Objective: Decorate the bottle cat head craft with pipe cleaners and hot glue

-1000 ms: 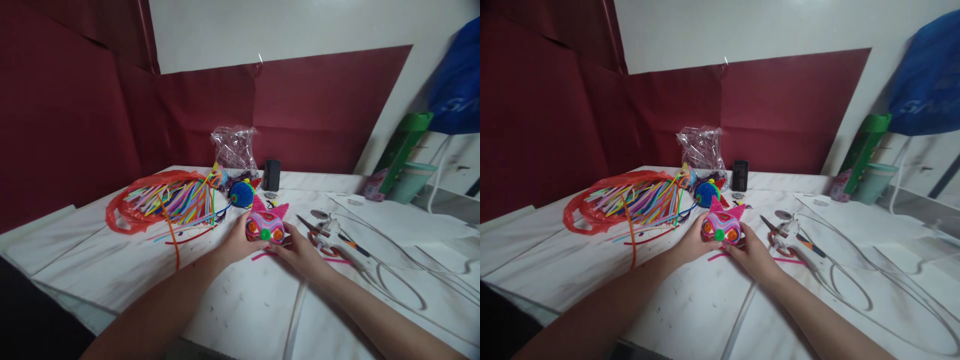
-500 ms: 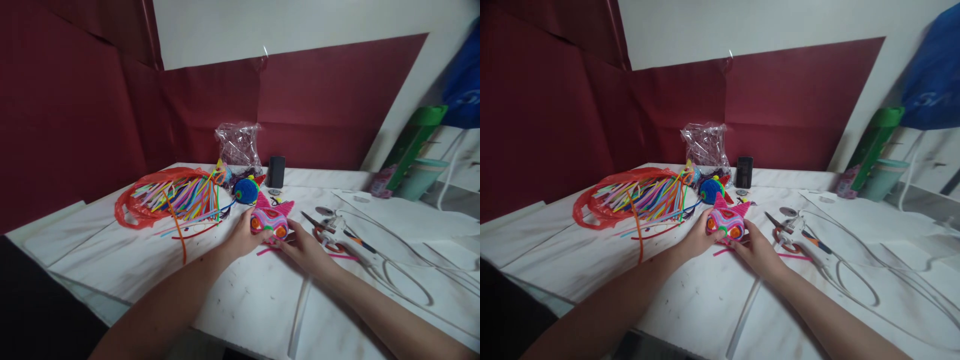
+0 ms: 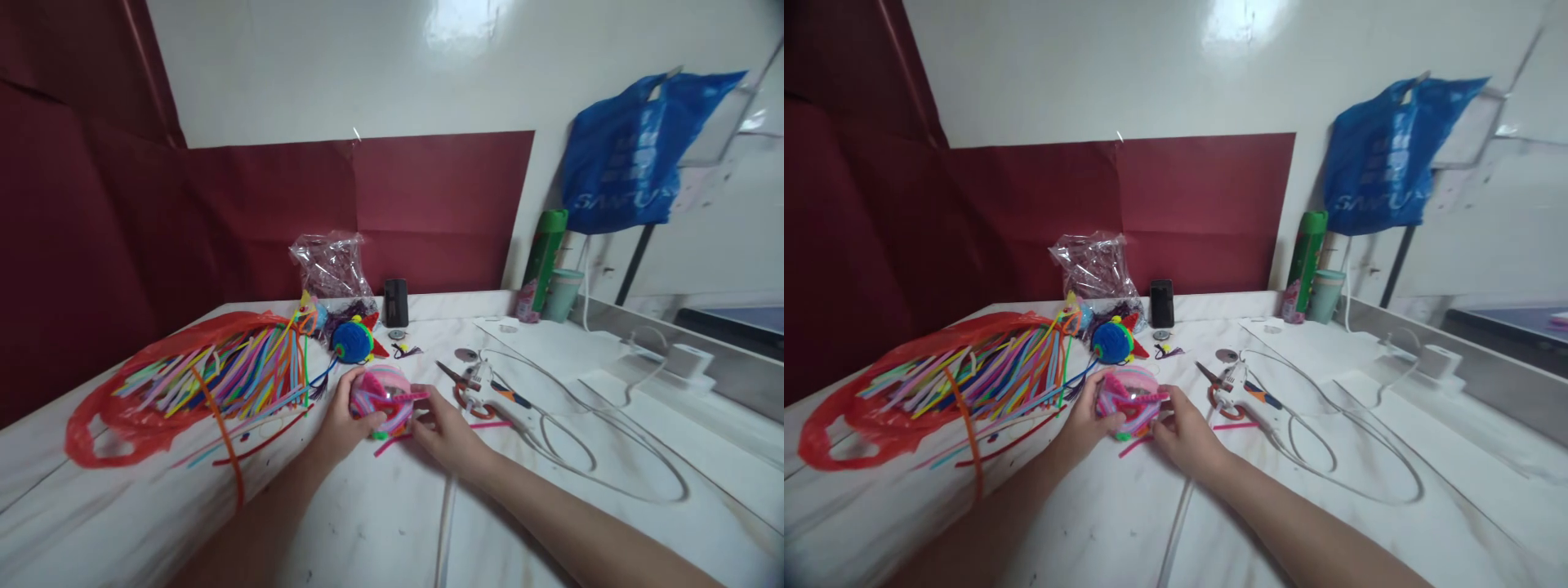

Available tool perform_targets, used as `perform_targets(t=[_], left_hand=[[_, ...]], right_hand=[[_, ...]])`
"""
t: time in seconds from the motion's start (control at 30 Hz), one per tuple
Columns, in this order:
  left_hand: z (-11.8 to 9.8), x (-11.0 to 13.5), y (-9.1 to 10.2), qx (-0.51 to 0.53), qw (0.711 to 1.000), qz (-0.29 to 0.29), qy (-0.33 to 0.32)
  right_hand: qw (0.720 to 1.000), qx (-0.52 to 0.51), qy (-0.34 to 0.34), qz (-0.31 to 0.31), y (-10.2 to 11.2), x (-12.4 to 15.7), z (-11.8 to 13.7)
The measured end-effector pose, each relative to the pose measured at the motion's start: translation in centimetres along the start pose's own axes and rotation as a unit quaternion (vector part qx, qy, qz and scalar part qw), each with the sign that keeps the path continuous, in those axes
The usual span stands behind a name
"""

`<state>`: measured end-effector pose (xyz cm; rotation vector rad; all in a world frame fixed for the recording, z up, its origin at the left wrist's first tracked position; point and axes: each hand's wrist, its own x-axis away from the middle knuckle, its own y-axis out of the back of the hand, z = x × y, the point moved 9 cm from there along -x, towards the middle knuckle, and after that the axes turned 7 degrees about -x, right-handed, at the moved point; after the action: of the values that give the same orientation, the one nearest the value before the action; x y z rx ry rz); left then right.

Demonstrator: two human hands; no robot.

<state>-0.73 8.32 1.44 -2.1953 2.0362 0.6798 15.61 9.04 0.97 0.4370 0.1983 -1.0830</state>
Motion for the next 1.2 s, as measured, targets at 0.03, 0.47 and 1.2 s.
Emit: perform_targets(t=[0.03, 0.47, 1.2], left_hand=[[-0.2, 0.0, 0.1, -0.011, 1.0, 0.004, -0.004], [-2.7, 0.7, -1.0, -0.207, 0.966, 0.134, -0.082], [-3.3, 0.6, -0.9, -0.253, 0.953, 0.105, -0.133]], right_hand=[[1.0, -0.001, 0.004, -0.002, 0.1, 0.0, 0.2], [0.999, 0.042, -0.015, -0.02, 1.2, 0.5, -0.6], [0.994, -0.037, -0.035, -0.095, 4.1, -0.8, 0.0]])
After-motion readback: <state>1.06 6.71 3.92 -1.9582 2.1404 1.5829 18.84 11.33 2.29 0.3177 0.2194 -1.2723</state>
